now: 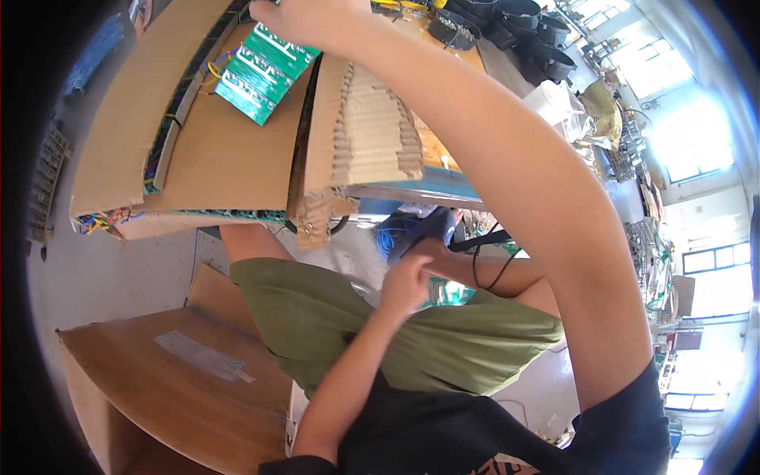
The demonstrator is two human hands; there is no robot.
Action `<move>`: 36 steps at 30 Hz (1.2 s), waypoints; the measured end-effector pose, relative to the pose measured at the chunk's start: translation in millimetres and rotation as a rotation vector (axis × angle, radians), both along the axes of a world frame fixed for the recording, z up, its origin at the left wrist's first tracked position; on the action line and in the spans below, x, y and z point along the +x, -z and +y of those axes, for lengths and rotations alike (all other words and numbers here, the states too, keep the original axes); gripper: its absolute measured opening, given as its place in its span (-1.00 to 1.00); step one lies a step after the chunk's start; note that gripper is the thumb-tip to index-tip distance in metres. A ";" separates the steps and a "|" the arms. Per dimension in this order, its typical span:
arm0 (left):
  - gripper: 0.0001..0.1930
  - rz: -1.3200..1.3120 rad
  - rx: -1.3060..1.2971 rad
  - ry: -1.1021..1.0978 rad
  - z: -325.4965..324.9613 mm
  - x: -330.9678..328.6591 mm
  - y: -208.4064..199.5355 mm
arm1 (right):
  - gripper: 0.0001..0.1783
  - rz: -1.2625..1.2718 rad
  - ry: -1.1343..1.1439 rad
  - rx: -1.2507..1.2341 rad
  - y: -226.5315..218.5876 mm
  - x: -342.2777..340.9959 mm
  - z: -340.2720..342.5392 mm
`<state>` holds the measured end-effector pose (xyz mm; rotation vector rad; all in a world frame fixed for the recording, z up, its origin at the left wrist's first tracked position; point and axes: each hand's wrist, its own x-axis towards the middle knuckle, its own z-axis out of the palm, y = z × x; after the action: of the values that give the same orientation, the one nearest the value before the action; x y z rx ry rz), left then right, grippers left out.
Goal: The person assembles electronic components by applying a substance with a brush to a small module, inserting a circuit board into a metal housing, and then using a power screwdriver to secure the components with screws.
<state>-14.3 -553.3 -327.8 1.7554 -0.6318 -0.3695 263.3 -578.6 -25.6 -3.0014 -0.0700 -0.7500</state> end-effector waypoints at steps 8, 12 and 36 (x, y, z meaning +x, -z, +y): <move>-0.83 0.038 0.313 -0.043 -32.2 18.7 121.6 | -0.40 -0.141 -0.043 -0.005 8.3 -6.3 -9.0; -0.82 0.065 0.204 -0.056 -37.4 12.9 113.7 | -0.41 -0.061 -0.050 0.051 8.2 -6.2 -10.2; -0.75 -0.019 0.320 0.037 -48.6 28.2 90.3 | -0.50 0.001 -0.038 -0.002 -7.6 -25.9 5.4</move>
<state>13.9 -601.9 -418.1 2.0552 -0.6455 -0.5022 237.4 -573.2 -18.0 -2.9931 -0.1282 -0.7457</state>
